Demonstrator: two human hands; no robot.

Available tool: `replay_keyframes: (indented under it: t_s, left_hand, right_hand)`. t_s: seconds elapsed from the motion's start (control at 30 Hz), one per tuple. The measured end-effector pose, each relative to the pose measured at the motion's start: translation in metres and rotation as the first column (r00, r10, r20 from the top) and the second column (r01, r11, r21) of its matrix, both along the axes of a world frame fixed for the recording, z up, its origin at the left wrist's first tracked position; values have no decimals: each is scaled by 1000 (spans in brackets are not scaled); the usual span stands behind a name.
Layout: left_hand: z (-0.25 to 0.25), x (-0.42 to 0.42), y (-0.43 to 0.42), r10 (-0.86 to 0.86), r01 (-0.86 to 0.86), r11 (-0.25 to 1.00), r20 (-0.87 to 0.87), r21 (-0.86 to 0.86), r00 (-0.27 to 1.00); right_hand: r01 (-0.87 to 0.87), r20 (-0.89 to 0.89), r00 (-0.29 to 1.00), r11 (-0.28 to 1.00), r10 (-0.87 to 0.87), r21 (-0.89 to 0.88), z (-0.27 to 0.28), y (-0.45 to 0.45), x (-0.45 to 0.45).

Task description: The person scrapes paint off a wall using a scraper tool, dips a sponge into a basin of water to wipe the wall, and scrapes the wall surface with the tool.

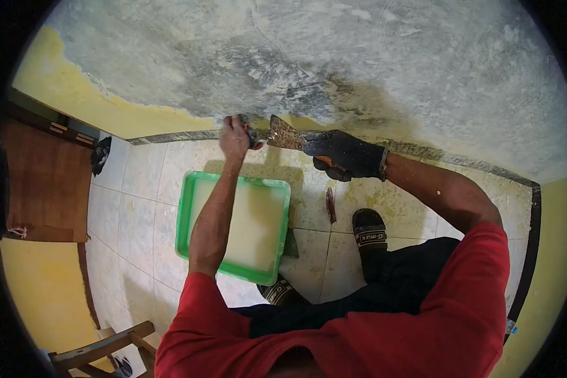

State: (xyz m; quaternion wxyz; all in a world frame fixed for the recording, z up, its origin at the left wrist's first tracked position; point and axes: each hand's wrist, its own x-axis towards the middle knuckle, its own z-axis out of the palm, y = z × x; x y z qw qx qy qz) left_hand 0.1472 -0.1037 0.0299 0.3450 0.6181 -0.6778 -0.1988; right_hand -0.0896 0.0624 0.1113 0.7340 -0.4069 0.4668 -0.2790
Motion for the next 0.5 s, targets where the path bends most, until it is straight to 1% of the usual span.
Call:
replay_keyframes:
  t_s: [0.03,0.07,0.1,0.13,0.17,0.23,0.27,0.33,0.37,0.43,0.5]
  left_hand:
    - [0,2,1,1,-1,1000,-2,-1,1000]
    - [1,5,2,25,-29,997,-55,-73,998]
    - [19,7,14,44,-59,988,-105,-140,994]
    - [38,-2,34,-29,4,981,-128,-192,991]
    - [39,-12,46,-57,41,996,-195,-85,979]
    - [54,-27,80,-269,267,924,31,-272,963]
    - [51,-27,79,-263,260,926,27,-275,964]
    - [35,-30,70,-212,230,950,104,-211,972]
    - [26,-26,61,-216,232,948,96,-218,972]
    - [-1,8,31,-89,121,984,226,-133,970]
    - [-63,50,-9,57,-48,991,71,-122,996]
  right_hand:
    - [6,116,993,998,-13,54,0,0,0]
    - [7,117,993,999,-13,48,-1,-2,1]
    - [44,125,991,993,-57,107,-4,-3,3]
    - [78,129,987,983,-100,168,-8,-4,5]
    - [73,132,987,983,-96,169,-14,-7,8]
    - [43,209,974,973,-91,226,-20,-16,16]
    - [37,204,975,974,-84,223,-16,-16,20]
    - [101,125,984,979,-124,179,7,-9,32]
    - [106,116,985,979,-128,173,7,-7,27]
    - [-43,135,990,999,40,20,3,-3,14]
    - [-55,105,993,998,54,1,23,-2,12]
